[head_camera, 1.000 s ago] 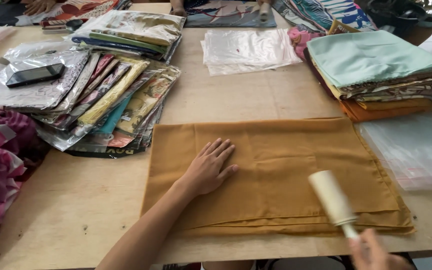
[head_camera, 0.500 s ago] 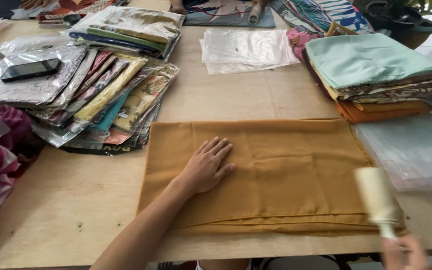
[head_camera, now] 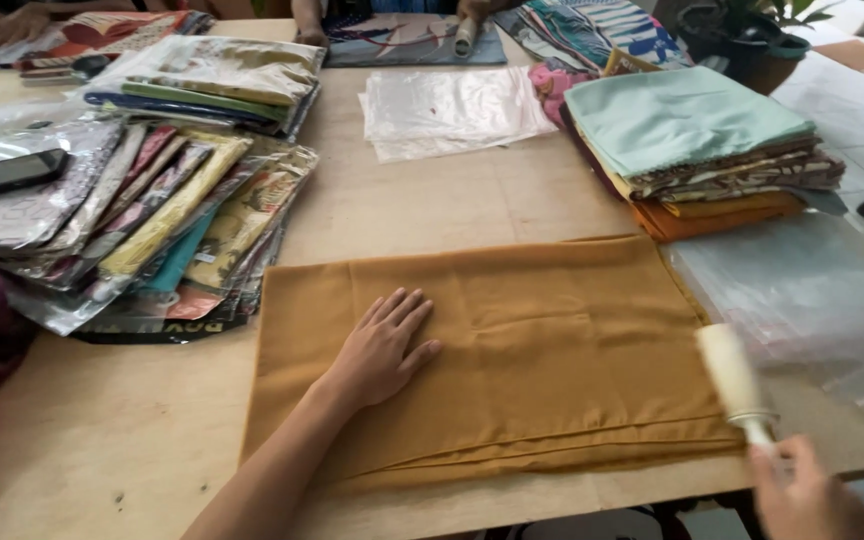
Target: Using a lint roller to remove debris from a piece of fabric on a work table.
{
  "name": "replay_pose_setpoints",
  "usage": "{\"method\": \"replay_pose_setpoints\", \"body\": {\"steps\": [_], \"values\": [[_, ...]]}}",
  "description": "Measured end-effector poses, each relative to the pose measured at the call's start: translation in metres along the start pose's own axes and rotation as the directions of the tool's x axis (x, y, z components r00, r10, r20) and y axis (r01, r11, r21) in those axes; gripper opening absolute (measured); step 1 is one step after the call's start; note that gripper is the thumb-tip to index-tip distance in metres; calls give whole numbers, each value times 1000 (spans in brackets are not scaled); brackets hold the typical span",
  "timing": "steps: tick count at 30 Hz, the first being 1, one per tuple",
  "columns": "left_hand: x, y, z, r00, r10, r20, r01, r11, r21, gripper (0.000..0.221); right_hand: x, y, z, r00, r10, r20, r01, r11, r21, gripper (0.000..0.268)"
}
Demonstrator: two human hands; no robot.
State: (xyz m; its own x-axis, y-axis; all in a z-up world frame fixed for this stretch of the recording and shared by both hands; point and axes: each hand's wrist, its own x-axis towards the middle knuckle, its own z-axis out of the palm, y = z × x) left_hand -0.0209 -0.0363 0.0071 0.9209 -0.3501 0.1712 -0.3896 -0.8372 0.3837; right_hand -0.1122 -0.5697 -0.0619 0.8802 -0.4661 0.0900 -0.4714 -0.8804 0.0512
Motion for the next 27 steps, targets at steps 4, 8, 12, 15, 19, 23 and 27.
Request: {"method": "replay_pose_setpoints", "body": {"steps": [4,8,12,15,19,23,27], "values": [[-1,1,1,1000,12,-14,-12,1000,5,71,28,54,22,977,182,-110,-132,923,362,45],[-1,3,-2,1000,5,-11,-5,1000,9,71,79,116,69,991,118,-55,-66,820,568,92],[-1,0,-1,1000,9,-23,-9,1000,8,71,85,113,73,976,117,-185,-22,893,449,96],[-1,2,-2,1000,8,-17,-8,1000,3,70,52,27,35,954,293,-63,-215,813,541,87],[-1,3,-5,1000,4,-5,-4,1000,-10,70,-72,-88,-63,983,-97,-158,149,920,363,57],[-1,3,-7,1000,-5,0,5,999,-37,70,-108,-122,-82,967,-249,60,242,965,98,32],[-1,2,-6,1000,4,-1,-4,999,-35,71,-64,-87,-48,985,-155,-77,151,987,-47,36]]}}
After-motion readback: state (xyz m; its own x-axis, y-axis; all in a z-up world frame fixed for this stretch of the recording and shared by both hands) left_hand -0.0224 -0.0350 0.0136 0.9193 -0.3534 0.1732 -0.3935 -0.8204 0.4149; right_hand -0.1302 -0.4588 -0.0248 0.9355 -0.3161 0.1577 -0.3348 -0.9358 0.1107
